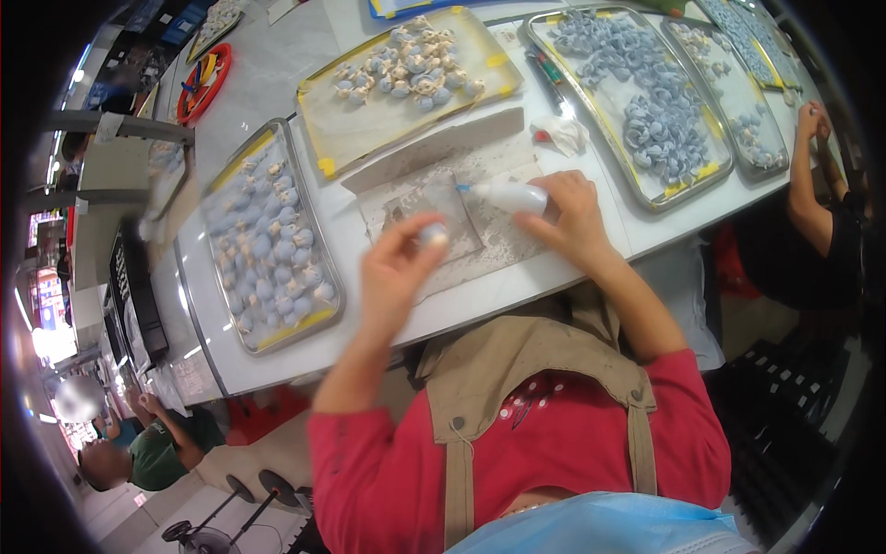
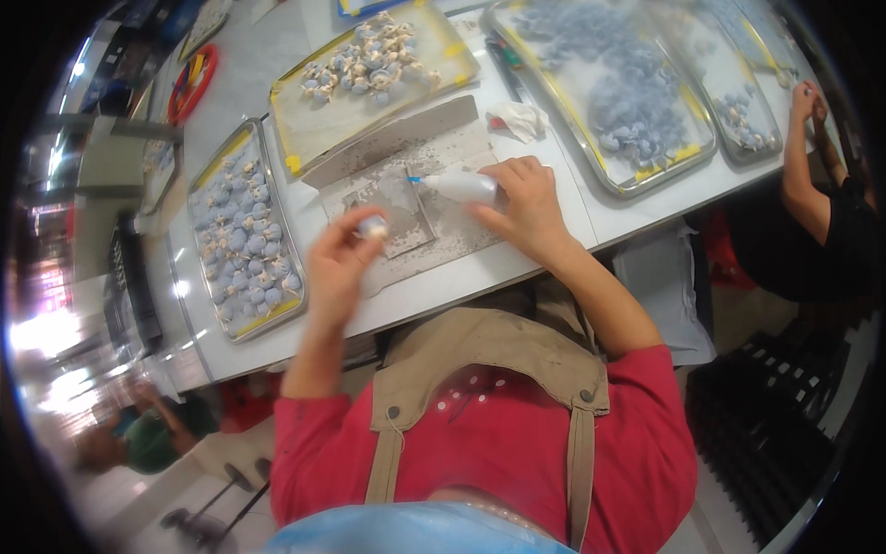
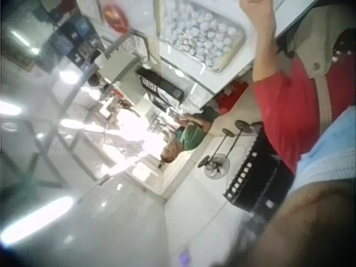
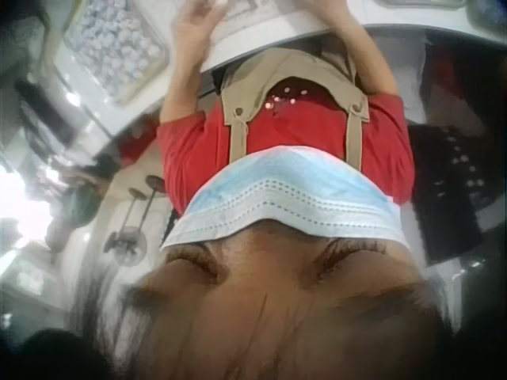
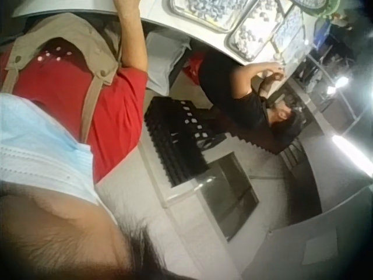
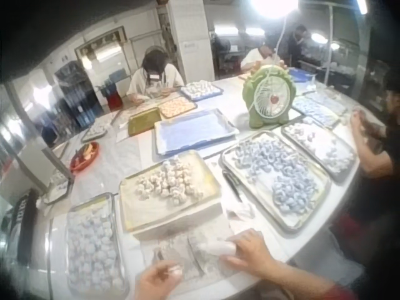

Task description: The person repeatedly picks up small, round, blue confections from a tray, applies a white substance from a squeeze bottle, and places them onto a tray. The process is repetitive and involves handling the items one at a time.

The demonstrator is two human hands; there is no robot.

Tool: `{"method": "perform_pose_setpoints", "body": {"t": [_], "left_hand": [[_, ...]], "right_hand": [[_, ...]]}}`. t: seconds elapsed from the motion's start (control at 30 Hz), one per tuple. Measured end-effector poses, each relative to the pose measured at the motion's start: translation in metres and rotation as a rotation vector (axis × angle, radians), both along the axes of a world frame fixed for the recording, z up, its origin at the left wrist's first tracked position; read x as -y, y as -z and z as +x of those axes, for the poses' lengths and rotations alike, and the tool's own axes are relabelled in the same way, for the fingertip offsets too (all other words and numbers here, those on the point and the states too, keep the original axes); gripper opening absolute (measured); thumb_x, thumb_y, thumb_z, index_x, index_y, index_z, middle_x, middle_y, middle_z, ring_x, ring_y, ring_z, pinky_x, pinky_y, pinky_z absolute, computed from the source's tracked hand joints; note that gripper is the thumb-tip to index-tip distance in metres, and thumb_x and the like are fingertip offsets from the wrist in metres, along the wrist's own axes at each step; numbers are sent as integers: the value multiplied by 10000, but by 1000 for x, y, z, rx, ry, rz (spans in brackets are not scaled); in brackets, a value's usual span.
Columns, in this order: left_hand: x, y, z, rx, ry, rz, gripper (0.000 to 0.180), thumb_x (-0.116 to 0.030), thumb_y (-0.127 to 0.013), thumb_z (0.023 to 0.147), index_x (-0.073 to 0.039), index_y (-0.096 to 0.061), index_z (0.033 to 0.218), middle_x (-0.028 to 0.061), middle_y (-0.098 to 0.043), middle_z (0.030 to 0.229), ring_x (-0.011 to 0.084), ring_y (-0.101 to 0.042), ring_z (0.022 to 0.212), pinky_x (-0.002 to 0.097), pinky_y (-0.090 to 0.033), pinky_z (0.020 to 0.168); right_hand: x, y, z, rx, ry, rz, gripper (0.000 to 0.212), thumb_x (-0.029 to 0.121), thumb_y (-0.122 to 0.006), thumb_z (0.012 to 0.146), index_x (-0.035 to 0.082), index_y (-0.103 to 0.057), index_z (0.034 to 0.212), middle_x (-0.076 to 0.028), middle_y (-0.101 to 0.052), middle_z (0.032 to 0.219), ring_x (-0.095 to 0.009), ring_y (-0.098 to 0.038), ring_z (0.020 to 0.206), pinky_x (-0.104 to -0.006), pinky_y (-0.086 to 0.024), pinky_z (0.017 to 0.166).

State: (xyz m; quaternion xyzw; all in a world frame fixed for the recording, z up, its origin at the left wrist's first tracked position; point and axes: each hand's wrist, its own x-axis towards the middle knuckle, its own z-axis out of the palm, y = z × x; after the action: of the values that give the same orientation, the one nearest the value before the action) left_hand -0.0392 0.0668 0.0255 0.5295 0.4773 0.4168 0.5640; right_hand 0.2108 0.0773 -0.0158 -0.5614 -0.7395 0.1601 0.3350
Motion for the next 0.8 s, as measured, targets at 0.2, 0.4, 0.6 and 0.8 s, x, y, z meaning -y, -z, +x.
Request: {"method": "perform_pose_setpoints", "body": {"t": [0.2, 0.4, 0.6, 0.8], "left_hand": [[55, 31, 52, 414, -119, -339, 367, -32, -598, 841, 16, -499, 1191, 116, -575, 1116, 158, -596, 878, 226, -462, 706], [59, 30, 53, 400, -37, -338, 383, 27, -598, 811, 15, -498, 1180, 107, -577, 1059, 143, -599, 850, 226, -474, 715], [66, 28, 50, 448, -44, -350, 389, 34, -618, 801, 18, -501, 1171, 80, -594, 966, 107, -579, 824, 225, -478, 703], [69, 31, 47, 407, -45, -285, 385, 27, -632, 802, 18, -505, 1165, 68, -588, 972, 99, -560, 847, 228, -477, 723]], "right_hand": [[25, -12, 0, -651, 97, -260, 287, 179, -674, 768, 29, -564, 987, -57, -587, 847, -160, -531, 759, -286, -428, 692], [64, -33, 19, -705, 68, -160, 249, 144, -675, 776, 14, -554, 950, -40, -556, 783, -111, -497, 740, -235, -413, 669], [72, -51, 16, -349, 13, 82, 281, 148, -776, 638, 32, -594, 818, -48, -523, 704, -191, -435, 710, -290, -378, 636], [72, -63, 2, -241, 13, 112, 320, 196, -819, 584, 47, -607, 771, -46, -506, 675, -199, -410, 685, -295, -369, 615]]}}
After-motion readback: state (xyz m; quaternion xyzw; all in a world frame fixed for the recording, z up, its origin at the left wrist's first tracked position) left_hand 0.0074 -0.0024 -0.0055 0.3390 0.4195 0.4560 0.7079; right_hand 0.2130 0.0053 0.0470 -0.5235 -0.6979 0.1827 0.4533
